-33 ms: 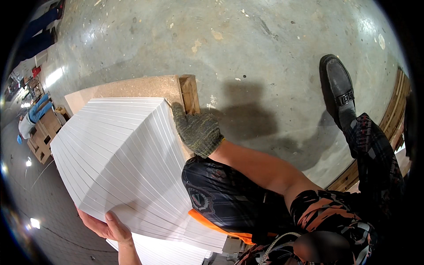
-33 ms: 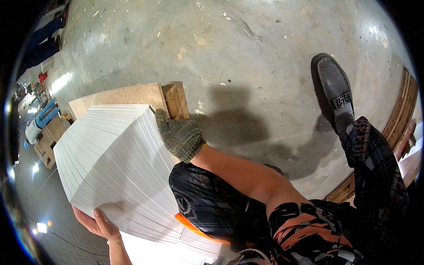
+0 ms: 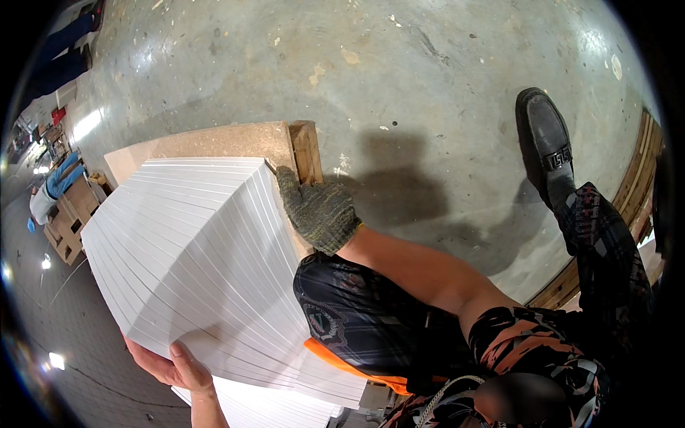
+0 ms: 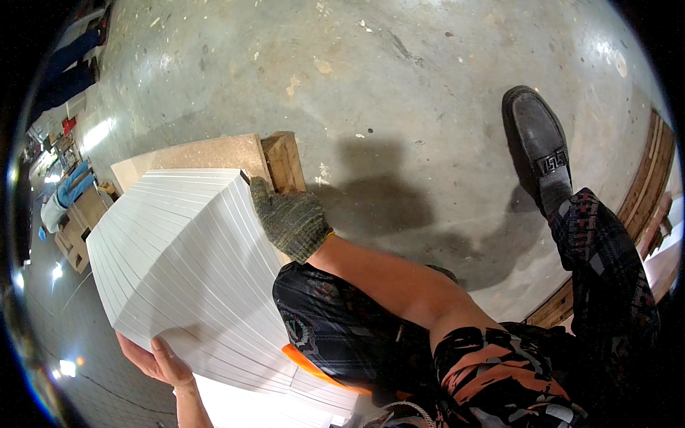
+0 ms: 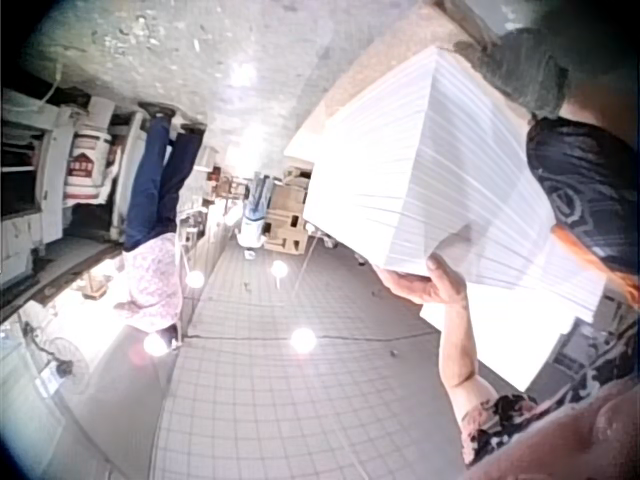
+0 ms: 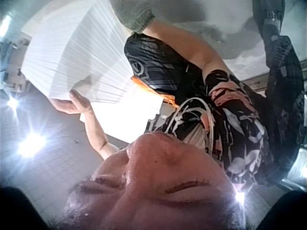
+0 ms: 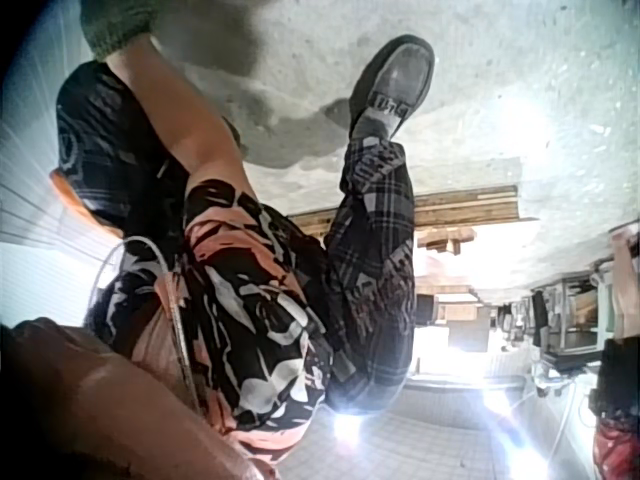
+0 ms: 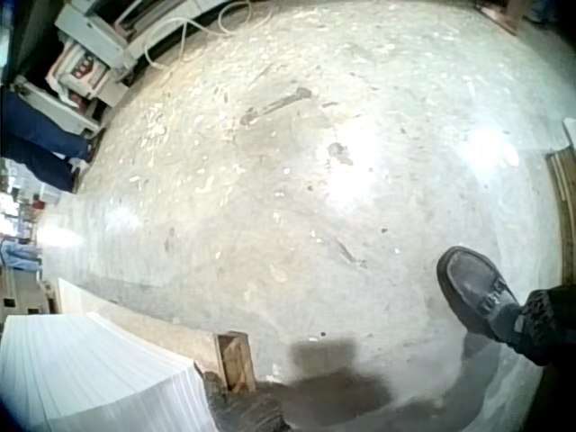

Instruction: The person uses a sanding block to smooth the edges of white panels stacked on a wooden board, then moves to a different workstation and uses a mallet to tap the edges of a white box.

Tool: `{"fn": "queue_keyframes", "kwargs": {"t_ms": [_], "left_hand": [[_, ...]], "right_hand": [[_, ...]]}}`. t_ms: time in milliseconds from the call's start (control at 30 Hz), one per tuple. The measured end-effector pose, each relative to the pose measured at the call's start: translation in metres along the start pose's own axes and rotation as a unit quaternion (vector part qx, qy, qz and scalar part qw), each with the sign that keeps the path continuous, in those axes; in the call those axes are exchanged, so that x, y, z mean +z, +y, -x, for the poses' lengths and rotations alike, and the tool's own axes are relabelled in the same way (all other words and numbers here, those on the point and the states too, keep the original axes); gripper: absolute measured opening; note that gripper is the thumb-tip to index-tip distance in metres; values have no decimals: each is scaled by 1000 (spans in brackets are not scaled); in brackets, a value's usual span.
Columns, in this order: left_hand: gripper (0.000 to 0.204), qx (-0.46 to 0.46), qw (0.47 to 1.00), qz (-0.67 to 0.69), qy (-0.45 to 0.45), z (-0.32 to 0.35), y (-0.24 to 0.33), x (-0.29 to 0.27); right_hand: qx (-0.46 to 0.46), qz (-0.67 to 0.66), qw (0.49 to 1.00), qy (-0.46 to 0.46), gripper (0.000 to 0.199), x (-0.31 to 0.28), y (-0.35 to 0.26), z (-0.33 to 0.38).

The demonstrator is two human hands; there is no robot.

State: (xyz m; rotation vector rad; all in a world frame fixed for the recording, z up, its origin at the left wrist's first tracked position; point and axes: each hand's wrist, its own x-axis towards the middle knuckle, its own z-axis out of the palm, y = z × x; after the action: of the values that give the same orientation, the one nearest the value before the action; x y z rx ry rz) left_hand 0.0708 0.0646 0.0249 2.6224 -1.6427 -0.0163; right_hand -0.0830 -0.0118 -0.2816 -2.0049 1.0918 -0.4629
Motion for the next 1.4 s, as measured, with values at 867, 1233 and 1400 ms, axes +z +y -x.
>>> {"fn": "queue_keyframes", "kwargs": {"t_ms": [867, 1233, 1400], "left_hand": [[69, 11, 1000, 10, -10, 1, -3, -3], [68, 15, 1000, 27, 1, 0, -4, 0], [68, 12, 999, 32, 2, 0, -5, 2]], "right_hand": [[51, -47, 995, 76, 59, -18, 20, 1], [80, -29, 995, -45, 54, -5, -5, -2], [73, -75, 995, 0, 56, 7, -2, -5]]}}
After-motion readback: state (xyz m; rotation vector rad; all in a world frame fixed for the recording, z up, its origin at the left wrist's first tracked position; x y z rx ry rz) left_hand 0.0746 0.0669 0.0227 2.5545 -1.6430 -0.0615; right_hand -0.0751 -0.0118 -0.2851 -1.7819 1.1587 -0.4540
